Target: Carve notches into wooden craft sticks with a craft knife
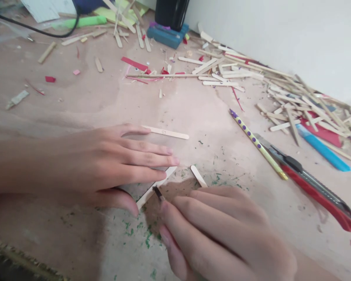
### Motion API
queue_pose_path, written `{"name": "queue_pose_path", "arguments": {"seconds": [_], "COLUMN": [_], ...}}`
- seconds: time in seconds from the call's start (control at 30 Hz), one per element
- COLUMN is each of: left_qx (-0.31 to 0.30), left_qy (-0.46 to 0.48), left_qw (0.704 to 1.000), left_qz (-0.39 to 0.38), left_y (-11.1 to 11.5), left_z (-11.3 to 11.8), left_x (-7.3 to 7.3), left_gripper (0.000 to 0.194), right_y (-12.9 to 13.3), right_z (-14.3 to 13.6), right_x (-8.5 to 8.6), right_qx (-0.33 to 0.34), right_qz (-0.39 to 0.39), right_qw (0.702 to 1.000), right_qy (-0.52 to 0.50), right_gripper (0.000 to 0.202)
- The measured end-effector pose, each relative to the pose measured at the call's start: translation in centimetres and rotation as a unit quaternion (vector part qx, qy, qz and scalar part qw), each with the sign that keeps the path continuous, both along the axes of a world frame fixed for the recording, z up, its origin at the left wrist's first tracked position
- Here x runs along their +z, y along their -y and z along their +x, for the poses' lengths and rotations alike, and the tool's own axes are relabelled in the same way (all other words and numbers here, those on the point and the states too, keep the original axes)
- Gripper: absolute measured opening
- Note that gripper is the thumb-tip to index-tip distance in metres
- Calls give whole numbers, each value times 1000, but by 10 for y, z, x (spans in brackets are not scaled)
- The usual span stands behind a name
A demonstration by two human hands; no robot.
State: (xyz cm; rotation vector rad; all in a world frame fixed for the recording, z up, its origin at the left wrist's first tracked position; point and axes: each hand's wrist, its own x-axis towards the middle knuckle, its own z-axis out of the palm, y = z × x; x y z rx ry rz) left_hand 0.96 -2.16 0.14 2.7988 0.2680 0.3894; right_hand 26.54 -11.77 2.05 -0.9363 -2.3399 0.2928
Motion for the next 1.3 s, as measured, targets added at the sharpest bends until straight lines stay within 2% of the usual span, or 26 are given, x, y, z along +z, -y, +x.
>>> {"name": "queue_pose_path", "arguments": {"seconds": [0.27, 0.43, 0.53, 0.67, 0.83, 0.93, 1.0, 1.3], "left_qx": [1, 3, 13, 25, 28, 31, 33, 34], "left_qy": [21, 39, 43, 40, 39, 41, 41, 38], "left_qw": [1000, 999, 998, 999, 999, 999, 999, 999], "left_qz": [4, 33, 38, 24, 8, 9, 9, 10], "left_y": [1, 0, 0, -1, -2, -2, -1, -1], "left_z": [0, -2, -2, -2, -2, -2, -2, -1], "left_x": [2, 1, 0, 1, 3, 4, 4, 4], "left_gripper": [44, 43, 34, 19, 22, 24, 24, 26], "right_y": [8, 6, 0, -2, -2, -6, -8, -10], "right_z": [-5, -2, 0, 6, 9, 4, 2, 4], "right_x": [-7, 1, 7, 4, -3, -1, 1, 1], "right_qx": [-46, -51, -24, -38, -15, -10, -10, 7], "right_qz": [29, 33, 40, -3, -3, 11, 17, -12], "right_qw": [998, 998, 999, 999, 1000, 1000, 1000, 1000], "right_qy": [-9, -8, -4, 18, 3, -13, -22, -3], "right_gripper": [17, 14, 5, 11, 12, 8, 12, 8]}}
